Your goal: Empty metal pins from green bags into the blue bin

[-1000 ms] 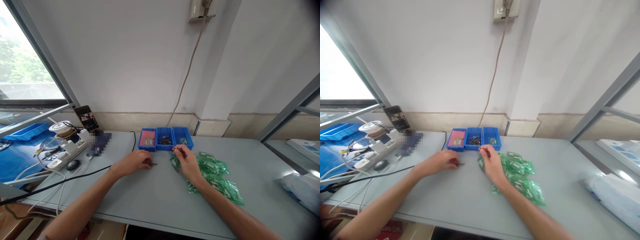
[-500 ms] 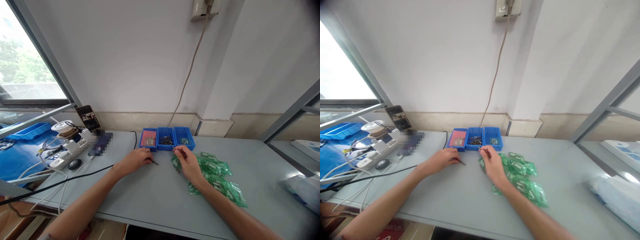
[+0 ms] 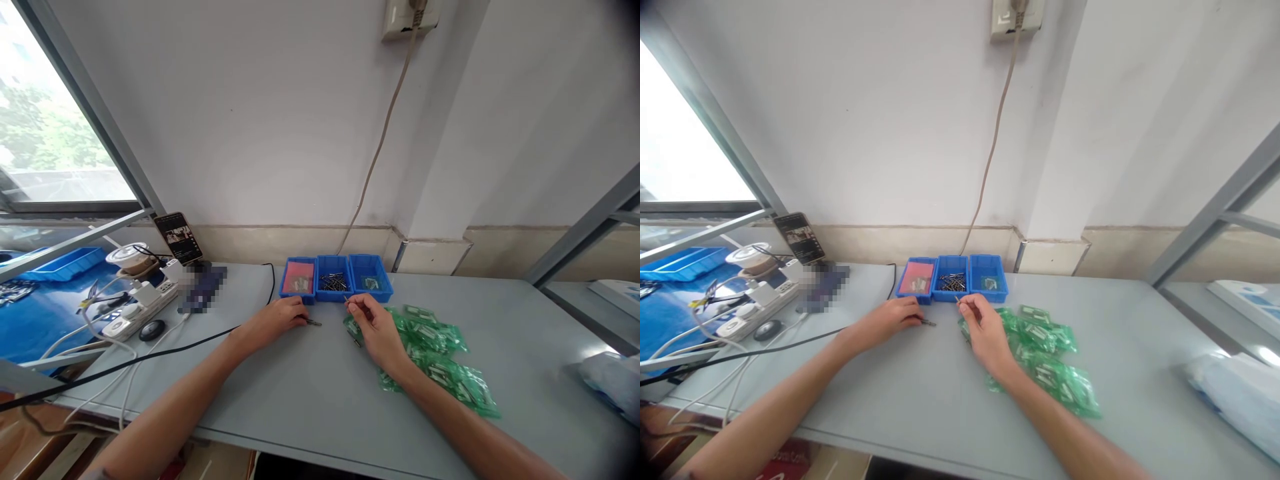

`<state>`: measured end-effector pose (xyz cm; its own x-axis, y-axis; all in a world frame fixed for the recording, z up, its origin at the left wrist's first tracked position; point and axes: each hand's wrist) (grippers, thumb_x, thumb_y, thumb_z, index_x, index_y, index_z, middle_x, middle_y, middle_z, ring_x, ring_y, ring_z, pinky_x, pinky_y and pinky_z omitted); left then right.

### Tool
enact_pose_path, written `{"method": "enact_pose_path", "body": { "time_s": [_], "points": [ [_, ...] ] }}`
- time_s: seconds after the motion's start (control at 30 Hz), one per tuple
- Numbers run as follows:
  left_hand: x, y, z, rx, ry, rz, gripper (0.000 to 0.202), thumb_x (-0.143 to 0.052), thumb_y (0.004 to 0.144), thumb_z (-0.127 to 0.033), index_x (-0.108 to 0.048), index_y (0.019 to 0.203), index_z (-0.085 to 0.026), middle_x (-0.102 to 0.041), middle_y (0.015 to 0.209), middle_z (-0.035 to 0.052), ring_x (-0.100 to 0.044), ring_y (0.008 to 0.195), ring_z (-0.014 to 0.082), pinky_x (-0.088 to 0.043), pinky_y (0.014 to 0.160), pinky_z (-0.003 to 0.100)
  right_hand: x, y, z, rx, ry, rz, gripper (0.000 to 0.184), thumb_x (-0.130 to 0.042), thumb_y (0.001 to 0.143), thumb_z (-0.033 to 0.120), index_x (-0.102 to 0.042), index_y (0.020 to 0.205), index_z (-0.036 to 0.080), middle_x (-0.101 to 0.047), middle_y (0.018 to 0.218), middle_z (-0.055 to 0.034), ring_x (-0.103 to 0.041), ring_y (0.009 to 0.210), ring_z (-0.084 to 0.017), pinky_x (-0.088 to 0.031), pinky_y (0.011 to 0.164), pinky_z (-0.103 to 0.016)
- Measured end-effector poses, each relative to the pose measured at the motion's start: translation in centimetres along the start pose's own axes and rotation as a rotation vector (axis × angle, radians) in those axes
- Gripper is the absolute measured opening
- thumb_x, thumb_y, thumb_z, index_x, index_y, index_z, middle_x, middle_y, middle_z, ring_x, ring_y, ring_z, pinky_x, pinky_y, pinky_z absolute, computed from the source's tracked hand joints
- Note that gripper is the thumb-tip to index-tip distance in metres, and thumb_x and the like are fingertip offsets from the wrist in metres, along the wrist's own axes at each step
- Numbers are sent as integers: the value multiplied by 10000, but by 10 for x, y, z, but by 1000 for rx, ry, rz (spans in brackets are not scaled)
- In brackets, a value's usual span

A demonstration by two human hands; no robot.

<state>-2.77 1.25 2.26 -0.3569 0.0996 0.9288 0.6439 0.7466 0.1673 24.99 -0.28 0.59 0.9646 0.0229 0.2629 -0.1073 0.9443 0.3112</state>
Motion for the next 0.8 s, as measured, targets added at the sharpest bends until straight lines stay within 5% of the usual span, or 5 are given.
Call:
{"method": "enact_pose_path", "body": {
  "time_s": [0.8],
  "points": [
    [2,0,-5,36,248,8,170,-561,1078,-251,-702,1005,-192,-677,1008,37,-665,914,198,-458,735,279,-1,-2,-1,6,-46,26,259,-542,1028,461,-657,1000,230,-703,926,-38,-634,850,-217,-497,798,-320]
  ]
}}
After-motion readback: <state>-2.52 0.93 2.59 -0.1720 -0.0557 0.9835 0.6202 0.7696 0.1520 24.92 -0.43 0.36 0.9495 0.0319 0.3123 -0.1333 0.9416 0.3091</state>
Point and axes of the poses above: each hand's wrist, its own y-axis towards the middle knuckle, its own x-axis out of the back of the hand, z = x × y
